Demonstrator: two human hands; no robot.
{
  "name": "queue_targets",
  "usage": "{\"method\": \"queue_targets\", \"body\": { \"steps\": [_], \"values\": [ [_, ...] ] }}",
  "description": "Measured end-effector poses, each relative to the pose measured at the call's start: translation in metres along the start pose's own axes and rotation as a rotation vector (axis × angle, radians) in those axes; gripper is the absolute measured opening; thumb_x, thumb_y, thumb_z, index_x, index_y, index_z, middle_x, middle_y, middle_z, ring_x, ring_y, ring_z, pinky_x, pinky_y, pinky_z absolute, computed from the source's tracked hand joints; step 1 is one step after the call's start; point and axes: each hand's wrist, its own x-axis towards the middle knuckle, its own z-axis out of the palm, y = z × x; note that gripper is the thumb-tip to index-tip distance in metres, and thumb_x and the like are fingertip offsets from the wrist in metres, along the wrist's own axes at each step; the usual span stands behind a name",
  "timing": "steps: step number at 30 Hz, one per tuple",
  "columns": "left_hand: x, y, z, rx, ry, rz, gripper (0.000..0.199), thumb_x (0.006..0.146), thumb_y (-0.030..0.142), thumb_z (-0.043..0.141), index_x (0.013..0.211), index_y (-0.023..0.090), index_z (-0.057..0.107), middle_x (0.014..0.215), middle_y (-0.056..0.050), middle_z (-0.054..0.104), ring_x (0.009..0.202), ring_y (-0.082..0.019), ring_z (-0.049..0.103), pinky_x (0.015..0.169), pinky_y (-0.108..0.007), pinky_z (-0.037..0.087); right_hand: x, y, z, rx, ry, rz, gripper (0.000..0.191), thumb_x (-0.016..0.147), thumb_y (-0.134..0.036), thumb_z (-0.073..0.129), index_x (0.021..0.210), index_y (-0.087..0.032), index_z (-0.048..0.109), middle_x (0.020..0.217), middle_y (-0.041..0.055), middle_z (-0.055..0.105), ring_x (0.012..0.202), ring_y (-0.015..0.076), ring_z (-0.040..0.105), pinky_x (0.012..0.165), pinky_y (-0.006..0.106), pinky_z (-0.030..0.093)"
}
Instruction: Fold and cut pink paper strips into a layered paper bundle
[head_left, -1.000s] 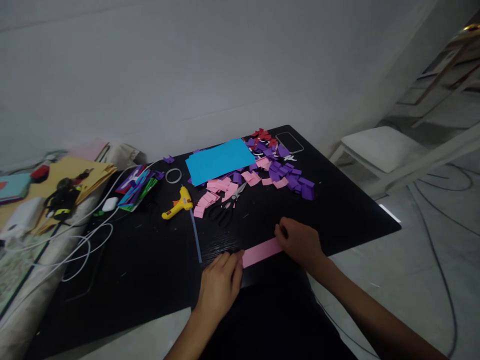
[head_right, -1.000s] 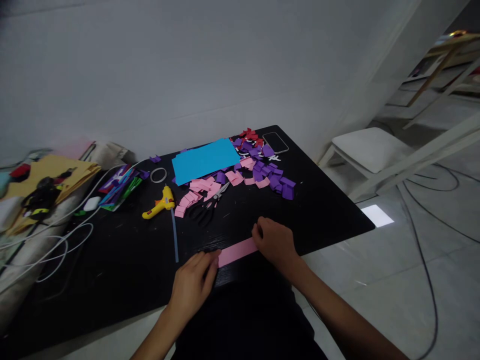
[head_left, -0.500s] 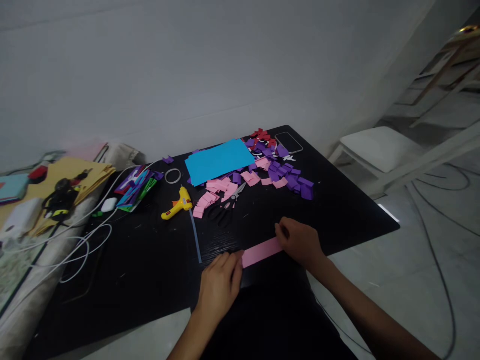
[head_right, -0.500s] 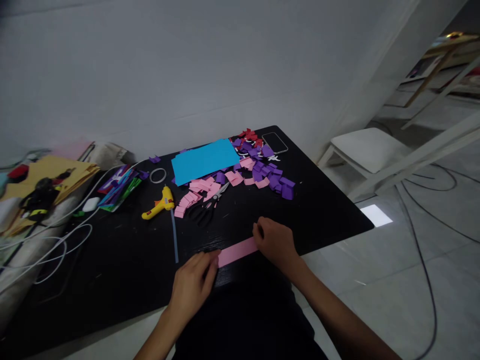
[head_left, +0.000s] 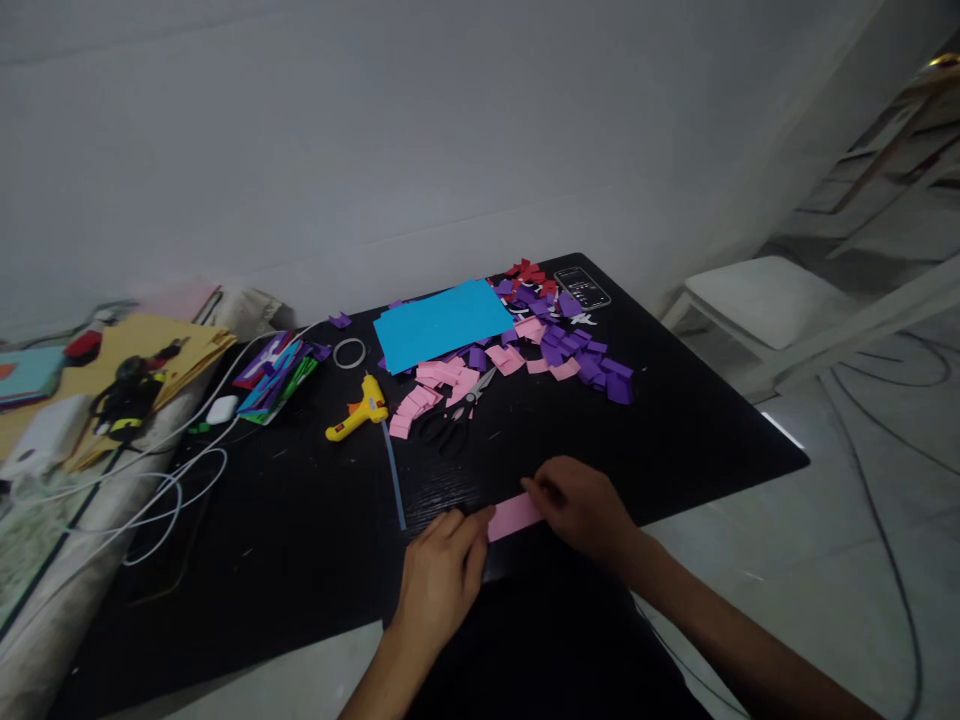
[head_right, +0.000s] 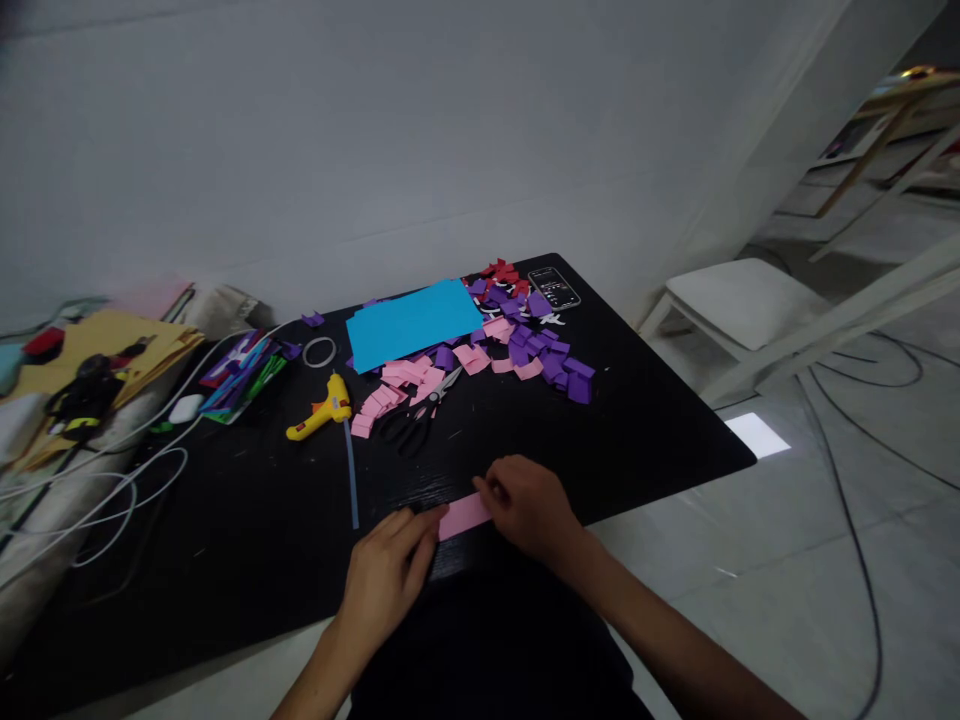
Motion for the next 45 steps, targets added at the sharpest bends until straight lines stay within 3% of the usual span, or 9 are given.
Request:
{"method": "queue_targets", "body": {
  "steps": [4, 12, 21, 33, 37, 41, 45],
  "values": [
    [0.0, 0.001, 0.0, 0.005, 0.007, -0.003, 0.028, 0.103, 0.016, 0.049, 0.119, 0.025, 0.07, 0.091, -0.002, 0.072, 0.083, -0.021, 0.07, 0.075, -0.035, 0.055, -0.003, -0.024, 0.016, -0.104, -0.135, -0.086, 0.02, 0.095, -0.019, 0.062, 0.075, -0.019, 0.058, 0.073, 0.0014, 0.061, 0.069, 0.0168, 0.055, 0.069, 0.03, 0.037],
    [0.0, 0.0, 0.001, -0.007, 0.001, -0.026, 0.023, 0.104, 0.018, 0.047, 0.111, 0.024, 0.068, 0.089, -0.002, 0.072, 0.082, -0.021, 0.07, 0.075, -0.035, 0.055, 0.003, -0.035, 0.02, -0.197, -0.149, 0.058, 0.022, 0.092, -0.018, 0.068, 0.072, -0.019, 0.057, 0.068, -0.0001, 0.06, 0.067, 0.0171, 0.055, 0.066, 0.031, 0.033],
    [0.0, 0.0, 0.002, -0.013, 0.0, -0.036, 0.024, 0.104, 0.019, 0.045, 0.112, 0.023, 0.068, 0.087, -0.004, 0.071, 0.081, -0.021, 0.069, 0.076, -0.034, 0.056, 0.009, -0.026, -0.001, -0.145, -0.259, 0.18, 0.02, 0.094, -0.019, 0.065, 0.075, -0.019, 0.059, 0.072, 0.0012, 0.063, 0.068, 0.0168, 0.058, 0.064, 0.028, 0.035],
    [0.001, 0.001, 0.002, -0.006, 0.014, -0.026, 0.024, 0.105, 0.019, 0.046, 0.111, 0.022, 0.069, 0.085, -0.003, 0.071, 0.08, -0.021, 0.07, 0.075, -0.035, 0.057, 0.007, 0.016, -0.043, -0.14, -0.268, 0.337, 0.018, 0.094, -0.028, 0.062, 0.077, -0.021, 0.063, 0.072, 0.0022, 0.066, 0.068, 0.0189, 0.062, 0.06, 0.028, 0.037],
    [0.001, 0.001, 0.002, -0.003, 0.014, -0.03, 0.023, 0.104, 0.018, 0.047, 0.11, 0.023, 0.069, 0.086, -0.003, 0.071, 0.08, -0.021, 0.07, 0.074, -0.035, 0.056, 0.009, 0.018, -0.043, -0.133, -0.246, 0.334, 0.02, 0.093, -0.026, 0.061, 0.075, -0.021, 0.06, 0.07, 0.0009, 0.064, 0.066, 0.0181, 0.061, 0.06, 0.028, 0.036],
    [0.0, 0.0, 0.002, -0.01, 0.012, -0.029, 0.022, 0.103, 0.017, 0.047, 0.11, 0.023, 0.067, 0.089, -0.003, 0.073, 0.082, -0.022, 0.07, 0.075, -0.036, 0.056, 0.012, 0.004, -0.031, -0.046, -0.187, 0.254, 0.02, 0.096, -0.028, 0.061, 0.077, -0.02, 0.059, 0.074, 0.0003, 0.064, 0.066, 0.0162, 0.059, 0.063, 0.028, 0.038],
    [0.0, 0.0, 0.001, -0.006, 0.003, -0.044, 0.021, 0.103, 0.017, 0.047, 0.108, 0.023, 0.067, 0.091, -0.003, 0.073, 0.084, -0.022, 0.071, 0.076, -0.036, 0.056, 0.012, -0.02, -0.012, 0.058, -0.272, 0.136, 0.015, 0.095, -0.023, 0.064, 0.081, -0.019, 0.061, 0.075, -0.0005, 0.064, 0.067, 0.0149, 0.058, 0.064, 0.027, 0.039]
  ]
}}
